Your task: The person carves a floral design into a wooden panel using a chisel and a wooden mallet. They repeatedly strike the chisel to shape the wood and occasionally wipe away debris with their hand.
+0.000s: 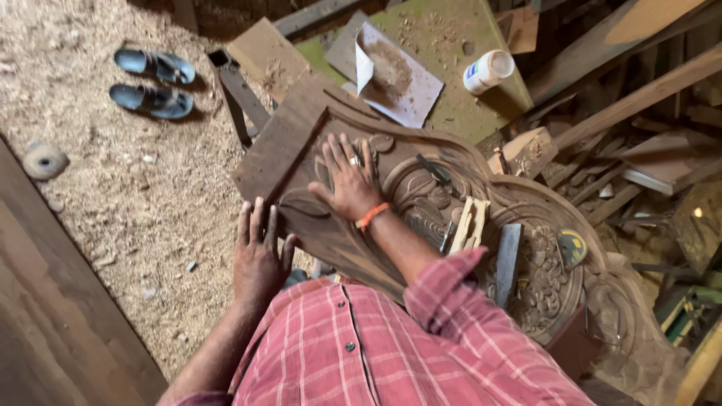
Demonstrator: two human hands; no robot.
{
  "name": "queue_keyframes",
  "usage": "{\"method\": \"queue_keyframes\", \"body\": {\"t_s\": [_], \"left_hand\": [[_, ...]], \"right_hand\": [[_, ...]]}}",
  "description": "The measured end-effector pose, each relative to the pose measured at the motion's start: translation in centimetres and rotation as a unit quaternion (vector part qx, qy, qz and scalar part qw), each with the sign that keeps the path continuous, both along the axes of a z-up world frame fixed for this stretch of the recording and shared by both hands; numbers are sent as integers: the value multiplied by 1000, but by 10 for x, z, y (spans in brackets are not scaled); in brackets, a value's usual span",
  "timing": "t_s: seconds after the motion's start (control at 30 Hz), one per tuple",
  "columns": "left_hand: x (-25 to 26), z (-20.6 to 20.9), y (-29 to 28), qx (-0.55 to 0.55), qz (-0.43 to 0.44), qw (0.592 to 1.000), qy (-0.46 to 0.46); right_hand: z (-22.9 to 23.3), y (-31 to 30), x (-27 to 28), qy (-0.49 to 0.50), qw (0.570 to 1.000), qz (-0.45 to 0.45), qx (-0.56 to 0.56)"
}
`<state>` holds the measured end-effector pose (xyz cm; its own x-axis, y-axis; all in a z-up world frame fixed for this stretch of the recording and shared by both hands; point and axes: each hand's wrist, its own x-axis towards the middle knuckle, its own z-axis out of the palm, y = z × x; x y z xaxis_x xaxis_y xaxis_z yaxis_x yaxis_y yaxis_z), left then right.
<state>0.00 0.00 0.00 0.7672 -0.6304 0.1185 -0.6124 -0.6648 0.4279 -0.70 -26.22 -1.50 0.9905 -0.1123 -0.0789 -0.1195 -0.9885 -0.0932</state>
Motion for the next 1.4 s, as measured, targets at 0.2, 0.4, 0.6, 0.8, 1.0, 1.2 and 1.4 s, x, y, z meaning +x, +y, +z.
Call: {"method": "queue_keyframes", "body": {"t_s": [0.2, 0.4, 0.6, 0.8, 1.0, 1.2, 1.4], "left_hand": [[4, -1, 4, -19, -7, 1000, -4], [0, 2, 0, -35, -1, 999, 13], [4, 1, 0, -14, -8, 1000, -16], [-1, 6, -1, -20, -4, 1000, 2], [6, 3, 3, 12, -18, 1000, -7], [4, 8, 1, -3, -15, 1000, -2], [7, 9, 5, -15, -23, 1000, -6]], "right_hand": [[23, 15, -38, 23, 998, 18, -48], [7, 5, 8, -5, 1000, 5, -16], [16, 15, -45, -5, 1000, 24, 17], [4, 3, 2, -26, 999, 45, -7], [16, 14, -34, -35, 996, 51, 60], [24, 18, -5, -27, 999, 24, -36], [43, 32, -36, -34, 998, 13, 57]]}}
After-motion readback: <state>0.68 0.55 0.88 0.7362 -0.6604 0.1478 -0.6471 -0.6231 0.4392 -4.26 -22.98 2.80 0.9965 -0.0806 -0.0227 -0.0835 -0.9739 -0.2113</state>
